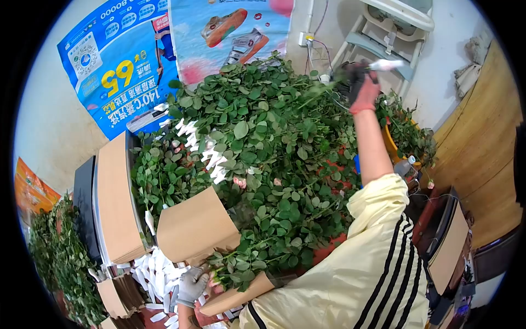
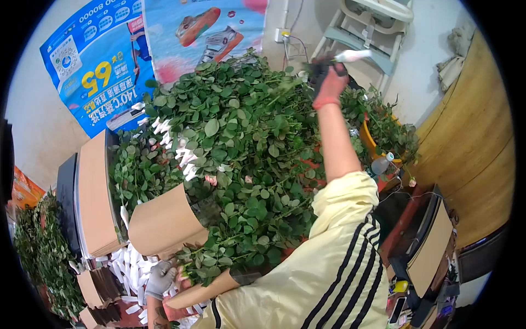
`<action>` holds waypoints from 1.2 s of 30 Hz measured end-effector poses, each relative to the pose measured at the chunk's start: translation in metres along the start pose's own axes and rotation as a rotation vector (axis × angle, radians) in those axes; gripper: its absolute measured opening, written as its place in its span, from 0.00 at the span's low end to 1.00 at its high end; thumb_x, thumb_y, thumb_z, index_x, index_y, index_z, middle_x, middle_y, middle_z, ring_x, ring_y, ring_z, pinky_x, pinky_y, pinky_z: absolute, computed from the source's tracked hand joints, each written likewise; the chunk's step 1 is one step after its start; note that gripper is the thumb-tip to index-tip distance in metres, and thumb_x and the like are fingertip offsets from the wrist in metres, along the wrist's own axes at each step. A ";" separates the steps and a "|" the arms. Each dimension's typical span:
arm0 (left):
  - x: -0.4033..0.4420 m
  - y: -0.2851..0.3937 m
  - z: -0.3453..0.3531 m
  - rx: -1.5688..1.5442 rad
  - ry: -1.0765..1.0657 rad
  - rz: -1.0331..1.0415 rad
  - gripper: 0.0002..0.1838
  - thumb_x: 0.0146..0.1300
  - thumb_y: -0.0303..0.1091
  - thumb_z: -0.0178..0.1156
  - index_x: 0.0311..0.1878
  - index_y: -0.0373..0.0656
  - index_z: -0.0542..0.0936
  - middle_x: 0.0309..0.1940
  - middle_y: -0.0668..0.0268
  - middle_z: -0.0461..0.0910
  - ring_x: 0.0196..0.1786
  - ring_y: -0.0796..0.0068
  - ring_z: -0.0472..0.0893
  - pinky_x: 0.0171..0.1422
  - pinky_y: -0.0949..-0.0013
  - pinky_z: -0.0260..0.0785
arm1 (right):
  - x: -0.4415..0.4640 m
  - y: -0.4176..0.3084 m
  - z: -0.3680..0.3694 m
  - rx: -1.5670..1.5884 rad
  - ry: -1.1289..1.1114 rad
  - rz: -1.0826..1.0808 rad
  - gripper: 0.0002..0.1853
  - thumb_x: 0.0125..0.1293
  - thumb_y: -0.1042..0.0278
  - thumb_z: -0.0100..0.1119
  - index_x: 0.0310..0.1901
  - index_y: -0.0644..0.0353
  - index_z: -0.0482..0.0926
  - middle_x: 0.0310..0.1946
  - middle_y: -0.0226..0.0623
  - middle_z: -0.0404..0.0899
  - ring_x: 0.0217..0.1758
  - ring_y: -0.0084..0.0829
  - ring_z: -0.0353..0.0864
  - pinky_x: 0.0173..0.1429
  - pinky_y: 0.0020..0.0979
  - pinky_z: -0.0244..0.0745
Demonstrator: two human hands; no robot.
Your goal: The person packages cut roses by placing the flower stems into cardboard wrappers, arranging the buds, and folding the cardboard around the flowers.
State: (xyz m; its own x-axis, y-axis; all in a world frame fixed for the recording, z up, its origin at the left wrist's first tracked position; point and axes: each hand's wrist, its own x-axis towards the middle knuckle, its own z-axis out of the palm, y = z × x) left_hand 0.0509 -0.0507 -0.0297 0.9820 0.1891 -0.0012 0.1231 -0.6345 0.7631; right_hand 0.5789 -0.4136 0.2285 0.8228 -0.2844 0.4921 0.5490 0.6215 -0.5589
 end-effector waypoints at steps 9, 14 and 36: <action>-0.004 0.018 -0.004 0.110 0.043 0.052 0.17 0.60 0.41 0.57 0.50 0.44 0.79 0.41 0.57 0.80 0.44 0.55 0.79 0.50 0.61 0.71 | -0.104 -0.026 0.032 -0.671 -0.167 -0.307 0.15 0.56 0.81 0.56 0.47 0.70 0.76 0.44 0.39 0.79 0.45 0.28 0.77 0.54 0.28 0.69; -0.003 0.024 -0.007 0.109 -0.027 -0.031 0.19 0.61 0.41 0.57 0.53 0.45 0.77 0.45 0.57 0.79 0.48 0.57 0.78 0.54 0.63 0.69 | -0.177 0.013 0.082 -0.806 -0.839 -0.895 0.25 0.46 0.76 0.62 0.51 0.60 0.73 0.48 0.45 0.77 0.47 0.42 0.78 0.53 0.34 0.72; -0.012 0.007 0.010 0.079 0.010 -0.165 0.18 0.60 0.41 0.56 0.51 0.45 0.78 0.46 0.55 0.79 0.46 0.55 0.80 0.49 0.61 0.72 | -0.209 0.289 0.071 -1.715 -1.224 -0.151 0.13 0.59 0.66 0.45 0.44 0.56 0.75 0.45 0.37 0.79 0.51 0.36 0.77 0.55 0.36 0.71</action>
State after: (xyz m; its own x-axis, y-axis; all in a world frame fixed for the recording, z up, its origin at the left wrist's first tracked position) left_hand 0.0413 -0.0647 -0.0307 0.9461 0.3027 -0.1154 0.2937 -0.6512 0.6998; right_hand 0.5553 -0.1229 0.0114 0.6696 0.6942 0.2641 0.7263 -0.6863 -0.0377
